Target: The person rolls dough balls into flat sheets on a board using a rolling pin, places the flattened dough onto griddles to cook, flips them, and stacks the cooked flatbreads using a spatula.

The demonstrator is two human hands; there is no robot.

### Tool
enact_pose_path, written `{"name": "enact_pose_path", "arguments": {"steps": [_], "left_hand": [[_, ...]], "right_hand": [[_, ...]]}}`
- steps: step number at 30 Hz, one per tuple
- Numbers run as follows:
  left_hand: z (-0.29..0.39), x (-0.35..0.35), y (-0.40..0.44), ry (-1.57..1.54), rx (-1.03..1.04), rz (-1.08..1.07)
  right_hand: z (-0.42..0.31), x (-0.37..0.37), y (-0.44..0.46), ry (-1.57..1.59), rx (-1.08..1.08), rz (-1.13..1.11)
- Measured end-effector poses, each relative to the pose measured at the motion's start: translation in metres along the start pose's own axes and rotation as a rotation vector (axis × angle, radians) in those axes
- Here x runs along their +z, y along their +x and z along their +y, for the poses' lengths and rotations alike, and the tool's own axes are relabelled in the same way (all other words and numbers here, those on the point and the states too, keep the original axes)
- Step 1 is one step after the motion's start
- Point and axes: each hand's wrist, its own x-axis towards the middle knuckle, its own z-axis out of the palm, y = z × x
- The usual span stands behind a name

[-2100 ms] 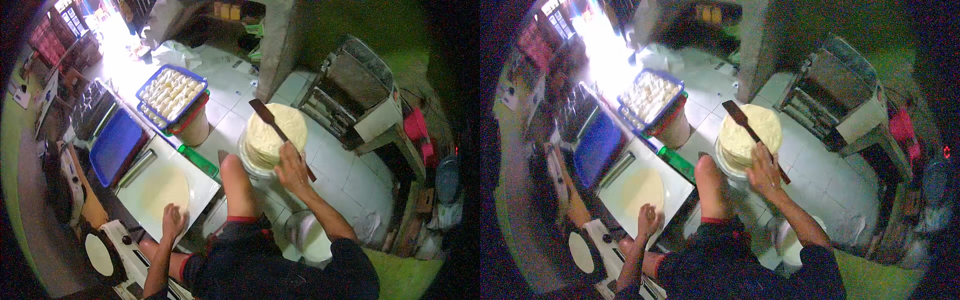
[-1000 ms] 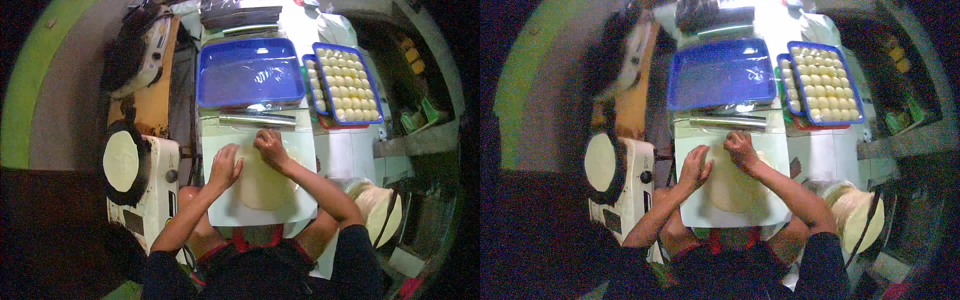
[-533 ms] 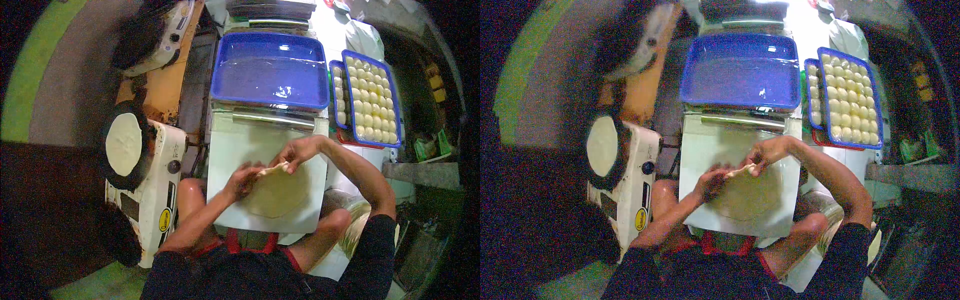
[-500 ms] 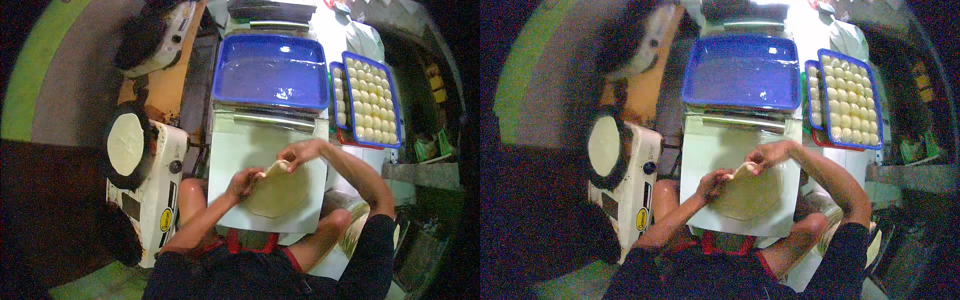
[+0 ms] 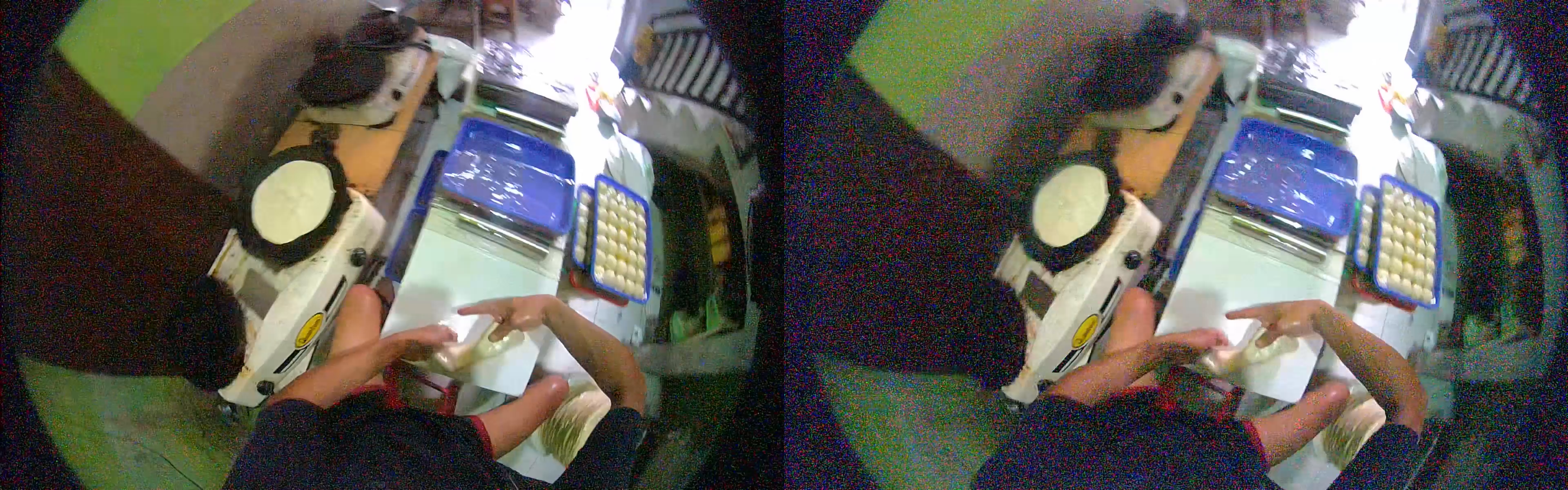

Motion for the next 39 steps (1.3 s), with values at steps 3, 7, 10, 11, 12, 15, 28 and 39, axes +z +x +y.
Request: {"name": "enact_pose_path", "arguments": {"steps": [3, 7, 10, 11, 12, 15, 28, 39], "left_hand": [[-0.012, -0.009, -0.079, -0.246, -0.046, 0.044], [-0.100, -0.063, -0.188, -0.189, 0.151, 0.096], [-0.097, -0.093, -0.329, -0.291, 0.260, 0.398], [-0.084, -0.098, -0.384, -0.439, 0.189, 0.532], [-0.117, -0.129, -0.408, -0.313, 0.333, 0.612], [-0.119, -0.152, -0.529, 0.016, 0.374, 1.090], [-0.297, -0.102, -0.515, 0.971, -0.133, 1.166], [-0.347, -0.261, -0.430, 0.863, -0.317, 1.680]], "right_hand": [[-0.068, 0.025, 0.034, -0.089, -0.048, -0.091], [-0.176, 0.067, 0.122, -0.249, -0.035, -0.238], [-0.223, 0.086, 0.232, -0.528, -0.320, -0.326], [-0.250, 0.096, 0.261, -0.584, -0.354, -0.314], [-0.281, 0.107, 0.290, -0.640, -0.393, -0.304], [-0.366, 0.146, 0.360, -0.797, -0.468, -0.136], [-0.239, 0.217, 0.502, -1.454, -0.628, -0.074], [-0.218, 0.272, 0.546, -1.393, -0.656, 0.045]]}}
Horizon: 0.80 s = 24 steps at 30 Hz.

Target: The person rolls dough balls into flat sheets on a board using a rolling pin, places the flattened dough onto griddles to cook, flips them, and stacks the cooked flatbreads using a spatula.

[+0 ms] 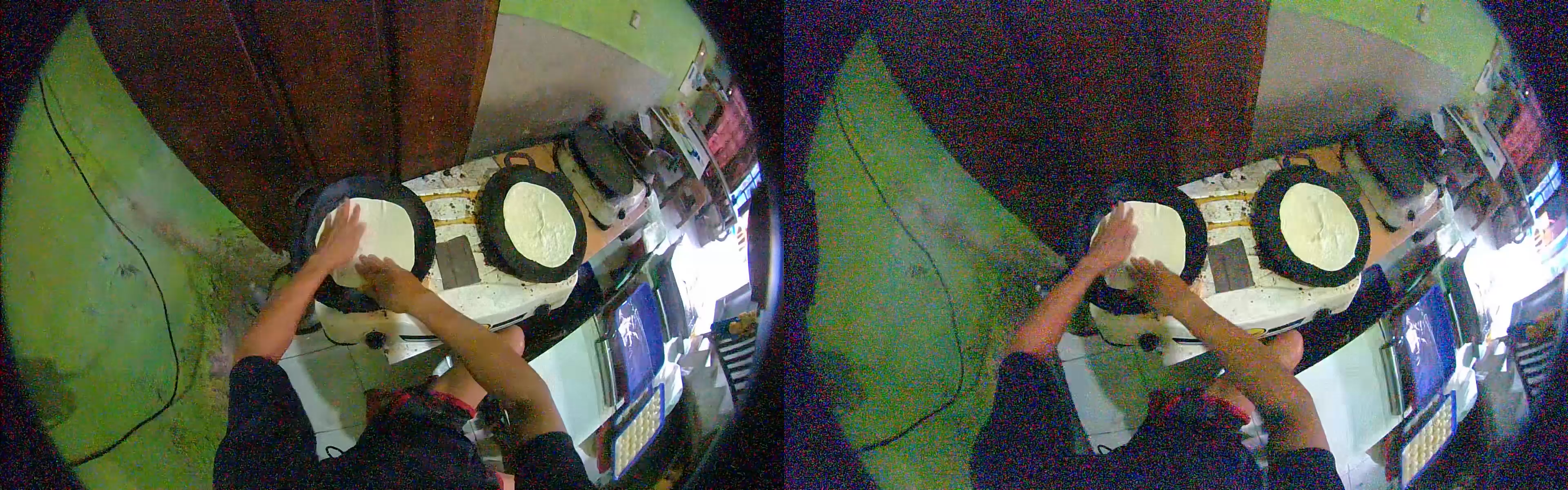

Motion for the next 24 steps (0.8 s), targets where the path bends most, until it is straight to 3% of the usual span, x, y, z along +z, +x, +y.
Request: {"name": "enact_pose_path", "arguments": {"steps": [1, 3, 6, 9, 11, 15, 16, 19, 20, 22, 24], "left_hand": [[-0.004, -0.001, 0.004, -0.105, -0.059, 0.120], [0.005, -0.060, -0.013, -0.303, -0.190, 0.342], [0.007, -0.105, -0.061, -0.201, -0.168, 0.155], [0.000, -0.106, -0.094, -0.098, -0.117, 0.015], [-0.002, -0.115, -0.108, -0.091, -0.083, -0.043], [-0.009, -0.112, -0.109, -0.114, -0.141, 0.001], [-0.007, -0.116, -0.109, -0.120, -0.135, 0.007], [0.019, -0.117, -0.096, -0.207, -0.101, 0.039], [0.034, -0.118, -0.087, -0.272, -0.080, 0.046], [0.076, -0.130, -0.068, -0.363, 0.023, 0.145], [0.134, -0.134, -0.051, -0.571, 0.103, 0.236]], "right_hand": [[-0.002, 0.009, -0.002, -0.053, -0.059, 0.039], [-0.018, -0.003, -0.005, 0.006, 0.027, -0.070], [-0.025, 0.001, -0.009, 0.062, -0.007, -0.044], [-0.039, 0.029, 0.007, -0.072, -0.155, 0.270], [-0.050, 0.042, 0.027, -0.081, -0.123, 0.117], [-0.064, 0.008, 0.029, 0.205, -0.249, -0.205], [-0.063, -0.008, 0.012, 0.331, -0.232, -0.076], [-0.031, 0.004, -0.020, -0.244, 0.041, 0.388], [-0.019, -0.002, -0.032, -0.305, 0.142, 0.319], [-0.005, -0.018, -0.063, -0.149, 0.006, 0.257], [-0.028, -0.056, -0.109, -0.165, 0.050, 0.105]]}}
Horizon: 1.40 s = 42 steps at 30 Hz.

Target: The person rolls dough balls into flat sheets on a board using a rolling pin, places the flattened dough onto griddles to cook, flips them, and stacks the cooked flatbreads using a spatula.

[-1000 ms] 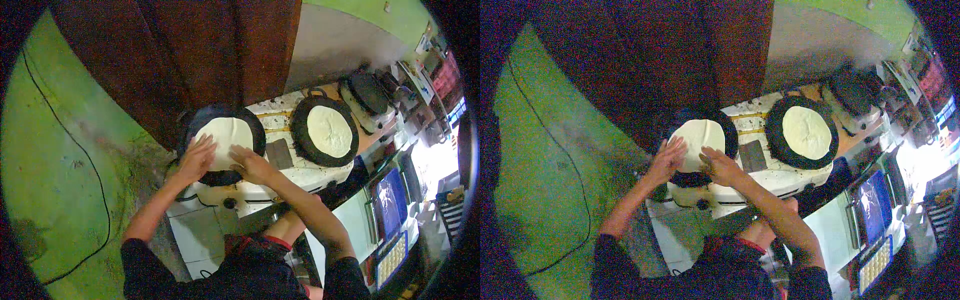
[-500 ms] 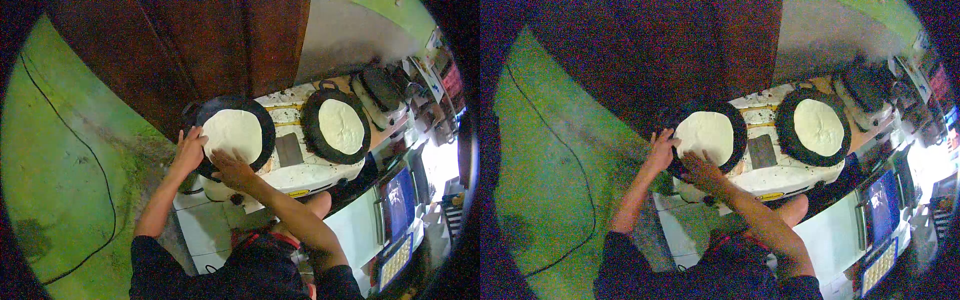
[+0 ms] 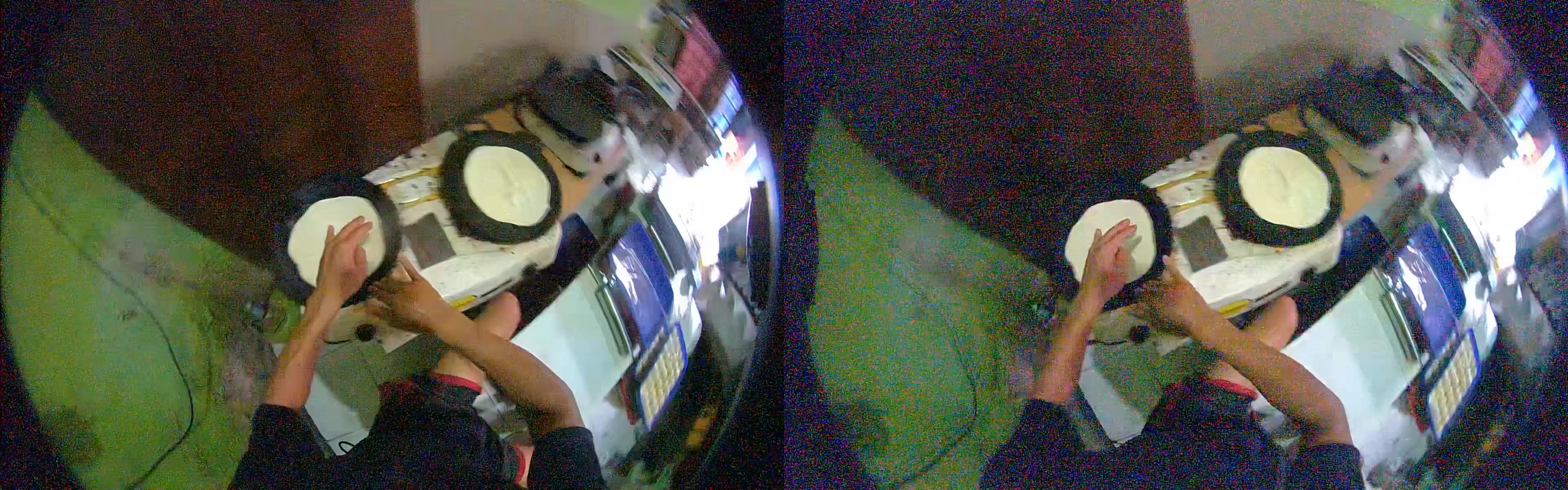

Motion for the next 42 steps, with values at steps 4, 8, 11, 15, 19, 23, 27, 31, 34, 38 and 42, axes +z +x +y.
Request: {"name": "enact_pose_path", "arguments": {"steps": [4, 8, 11, 15, 19, 23, 27, 31, 34, 38, 42], "left_hand": [[0.121, 0.105, 0.038, -0.540, 0.053, -0.107], [0.250, 0.256, 0.049, -1.098, -0.047, -0.442], [0.332, 0.363, 0.095, -0.857, -0.003, -0.599], [0.356, 0.553, 0.158, -0.449, -0.030, -0.456], [0.417, 0.479, 0.163, -0.365, -0.083, -0.878], [0.404, 0.471, 0.149, -0.618, 0.031, -0.826], [0.392, 0.394, 0.094, -0.750, 0.573, -0.730], [0.355, 0.364, 0.074, -0.449, 1.056, -0.700], [0.328, 0.361, 0.060, -0.468, 0.954, -0.848], [0.320, 0.352, 0.046, -0.388, 1.130, -0.815], [0.272, 0.365, 0.038, -0.284, 1.310, -0.808]], "right_hand": [[0.030, -0.035, -0.162, 0.126, 0.420, 0.366], [0.061, -0.043, -0.368, 0.237, 1.049, 0.745], [0.072, -0.064, -0.531, 0.094, 1.516, 0.941], [0.052, -0.071, -0.736, -0.313, 2.049, 1.177], [0.023, -0.031, -0.886, -0.373, 2.504, 1.144], [0.013, -0.029, -0.928, -0.076, 2.674, 1.023], [0.033, -0.017, -0.937, -0.181, 2.645, 1.001], [0.034, -0.040, -0.916, -0.229, 2.522, 0.882], [0.048, -0.044, -0.922, -0.106, 2.544, 0.761], [0.068, -0.048, -0.917, -0.155, 2.637, 0.709], [0.093, -0.041, -0.932, -0.129, 2.751, 0.678]]}}
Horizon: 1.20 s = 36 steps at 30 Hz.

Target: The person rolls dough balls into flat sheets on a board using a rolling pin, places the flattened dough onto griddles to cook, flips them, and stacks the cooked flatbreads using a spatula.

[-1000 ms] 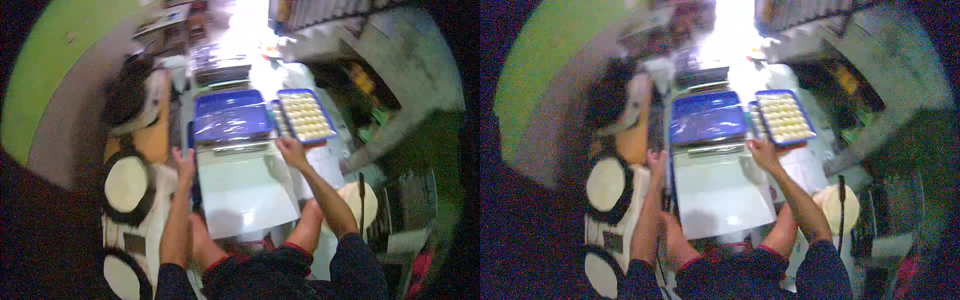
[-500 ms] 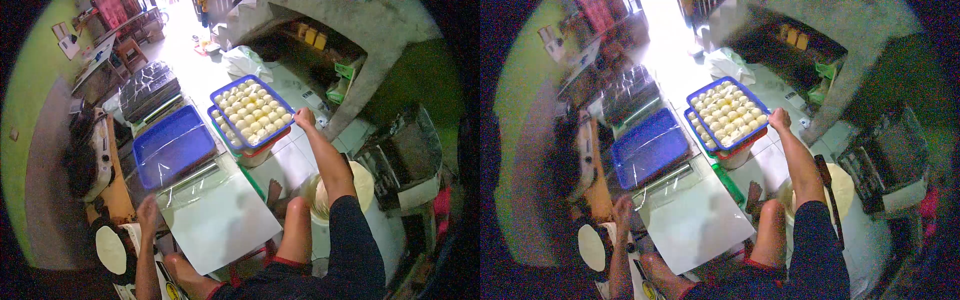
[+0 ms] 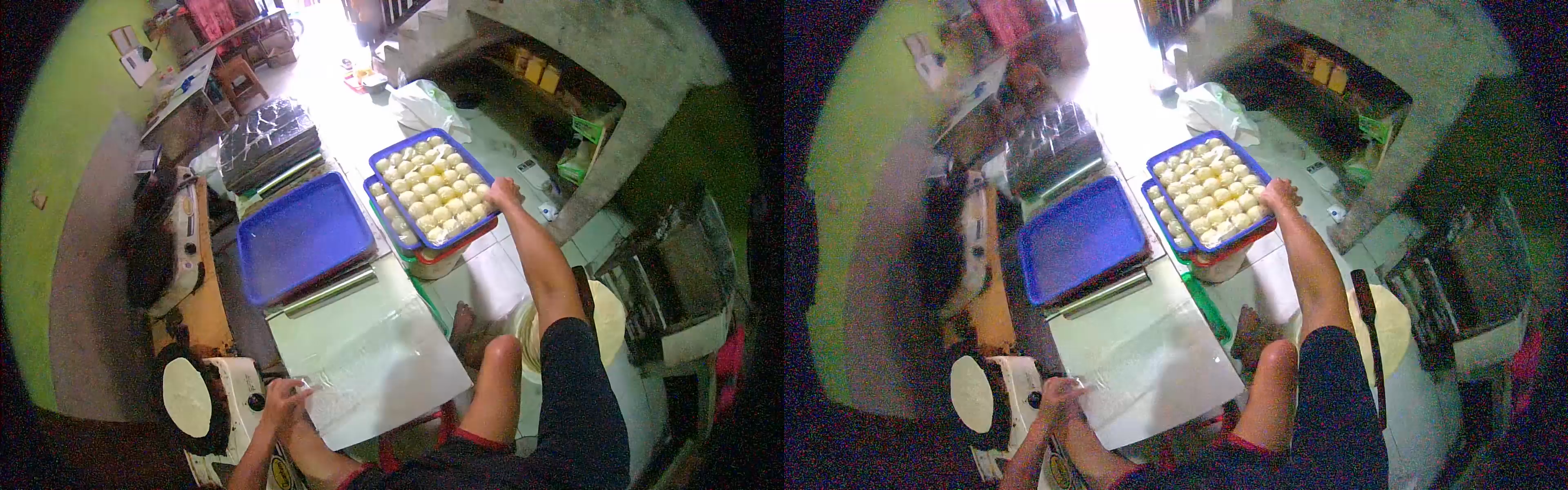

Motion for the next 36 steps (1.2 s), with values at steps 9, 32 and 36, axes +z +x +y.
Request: {"name": "enact_pose_path", "arguments": {"steps": [9, 32, 36], "left_hand": [[0.024, 0.006, -0.022, 0.283, -0.155, -0.213], [0.022, -0.031, 0.086, -0.293, -0.317, 0.375], [-0.001, -0.010, 0.081, -0.304, -0.352, 0.360]], "right_hand": [[-0.016, -0.013, -0.019, -0.155, -0.097, -0.056], [-0.363, -0.028, -0.185, 0.135, -1.237, 0.169], [-0.295, 0.123, -0.161, 0.021, -1.487, -0.233]]}}
